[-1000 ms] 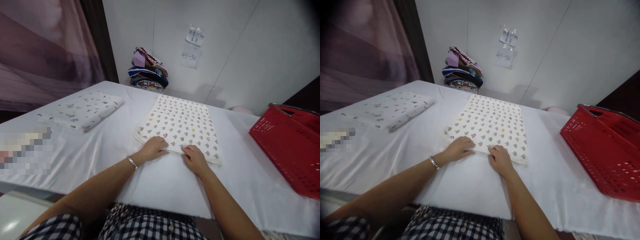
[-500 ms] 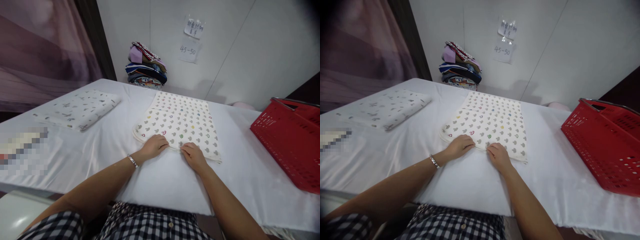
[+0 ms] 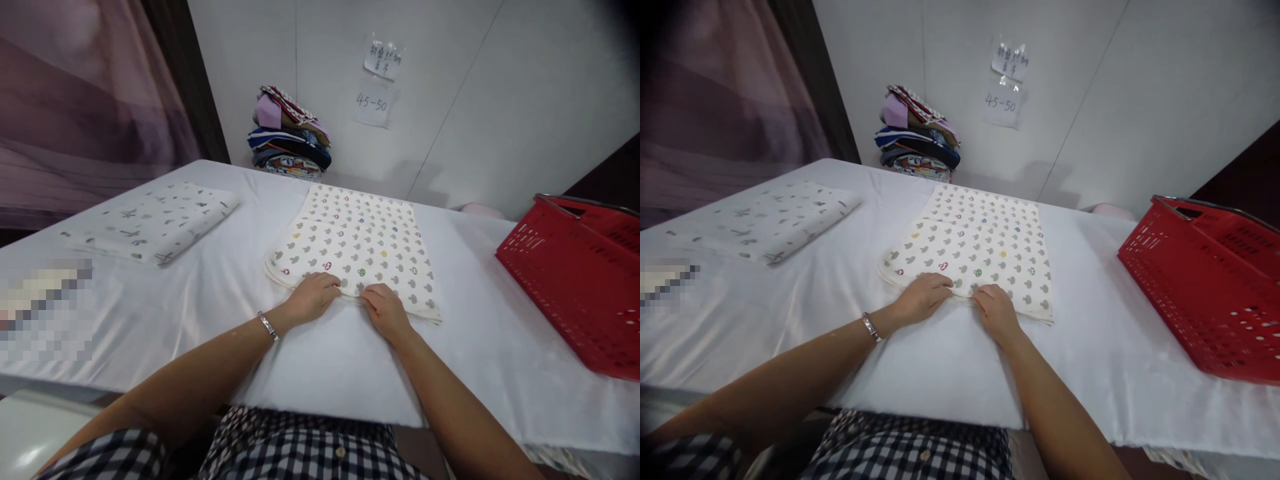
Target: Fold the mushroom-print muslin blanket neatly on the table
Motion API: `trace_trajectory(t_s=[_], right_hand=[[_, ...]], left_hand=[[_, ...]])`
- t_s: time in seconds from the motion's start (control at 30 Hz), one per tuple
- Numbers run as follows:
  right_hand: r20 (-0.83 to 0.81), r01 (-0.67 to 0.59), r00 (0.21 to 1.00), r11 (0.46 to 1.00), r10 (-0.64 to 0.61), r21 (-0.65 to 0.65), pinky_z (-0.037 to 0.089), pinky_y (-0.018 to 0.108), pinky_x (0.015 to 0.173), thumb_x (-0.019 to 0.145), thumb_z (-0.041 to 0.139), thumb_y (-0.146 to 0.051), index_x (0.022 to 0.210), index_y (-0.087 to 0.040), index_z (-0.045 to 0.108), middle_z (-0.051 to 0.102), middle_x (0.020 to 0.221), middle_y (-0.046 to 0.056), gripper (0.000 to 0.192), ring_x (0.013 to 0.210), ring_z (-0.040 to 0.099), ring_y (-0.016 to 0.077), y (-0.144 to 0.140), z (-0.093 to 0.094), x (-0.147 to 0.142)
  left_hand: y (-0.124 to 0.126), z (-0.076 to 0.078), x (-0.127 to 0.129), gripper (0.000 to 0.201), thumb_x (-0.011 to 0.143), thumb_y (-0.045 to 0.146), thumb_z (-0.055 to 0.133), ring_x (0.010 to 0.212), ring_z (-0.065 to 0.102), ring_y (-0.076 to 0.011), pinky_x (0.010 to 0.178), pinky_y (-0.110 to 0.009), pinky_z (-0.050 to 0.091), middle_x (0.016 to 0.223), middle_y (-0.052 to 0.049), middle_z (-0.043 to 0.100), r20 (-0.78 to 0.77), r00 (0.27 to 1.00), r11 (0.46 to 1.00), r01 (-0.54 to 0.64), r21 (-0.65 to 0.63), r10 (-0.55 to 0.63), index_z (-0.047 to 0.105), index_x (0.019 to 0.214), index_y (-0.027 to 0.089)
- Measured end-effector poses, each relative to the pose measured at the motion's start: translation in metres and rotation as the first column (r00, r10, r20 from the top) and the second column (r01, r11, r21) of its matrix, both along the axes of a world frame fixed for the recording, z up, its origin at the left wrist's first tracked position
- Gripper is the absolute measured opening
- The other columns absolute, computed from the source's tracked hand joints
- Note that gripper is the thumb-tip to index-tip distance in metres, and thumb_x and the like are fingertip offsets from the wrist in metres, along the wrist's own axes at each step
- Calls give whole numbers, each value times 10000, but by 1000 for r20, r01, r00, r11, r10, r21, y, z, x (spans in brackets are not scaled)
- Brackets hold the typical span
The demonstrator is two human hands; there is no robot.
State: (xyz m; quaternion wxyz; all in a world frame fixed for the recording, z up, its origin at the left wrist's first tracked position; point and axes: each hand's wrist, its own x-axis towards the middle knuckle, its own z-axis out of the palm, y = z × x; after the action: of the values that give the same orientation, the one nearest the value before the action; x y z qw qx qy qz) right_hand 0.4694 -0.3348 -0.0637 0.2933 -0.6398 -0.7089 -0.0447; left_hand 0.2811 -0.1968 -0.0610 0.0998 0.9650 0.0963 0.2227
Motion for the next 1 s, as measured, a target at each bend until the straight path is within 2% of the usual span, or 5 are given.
trace_trajectory(t_s=[0.13, 0.23, 0.5, 0.73, 1.0], right_hand=[[36, -2, 999, 999, 1, 43, 461, 354, 751, 915, 412, -174, 960, -208, 655, 623, 939, 73, 249, 863, 532, 208, 2, -2, 0], [49, -1, 999, 999, -1, 48, 461, 353, 742, 918, 407, -176, 944, -209, 659, 622, 922, 73, 255, 846, 529, 206, 2, -3, 0], [54, -22, 998, 999, 20, 28, 465, 345, 735, 907, 426, -152, 930, -205, 664, 626, 912, 73, 245, 846, 534, 207, 3, -3, -1], [52, -21, 998, 999, 19, 44, 466, 350, 739, 894, 429, -128, 938, -199, 654, 627, 918, 74, 240, 842, 529, 208, 3, -3, -1], [20, -71, 997, 997, 72, -3, 454, 361, 782, 844, 492, -147, 1025, -183, 629, 622, 975, 84, 230, 893, 535, 210, -1, 1, -3]], left_hand=[[-3, 0, 5, 144, 871, 251, 536, 982, 539, -195, 819, -351, 421, 1072, -48, 608, -26, 1000, 1000, -3, 16, 3, 663, 935, 230], [-5, 0, 8, 143, 874, 264, 544, 968, 542, -199, 809, -356, 423, 1047, -48, 614, -45, 999, 999, -30, 13, 30, 668, 930, 223], [-9, -1, 15, 235, 930, 209, 425, 961, 539, -197, 789, -356, 410, 1066, -40, 630, -79, 997, 996, -12, 90, 20, 658, 909, 188], [-10, -3, 19, 234, 925, 122, 381, 1025, 510, -196, 819, -347, 404, 1103, -54, 601, -86, 996, 991, 31, 127, -20, 611, 897, 155], [-11, -5, 18, 187, 884, 81, 420, 966, 530, -174, 821, -324, 429, 1068, -48, 599, -21, 999, 998, -47, 39, 48, 585, 895, 167]])
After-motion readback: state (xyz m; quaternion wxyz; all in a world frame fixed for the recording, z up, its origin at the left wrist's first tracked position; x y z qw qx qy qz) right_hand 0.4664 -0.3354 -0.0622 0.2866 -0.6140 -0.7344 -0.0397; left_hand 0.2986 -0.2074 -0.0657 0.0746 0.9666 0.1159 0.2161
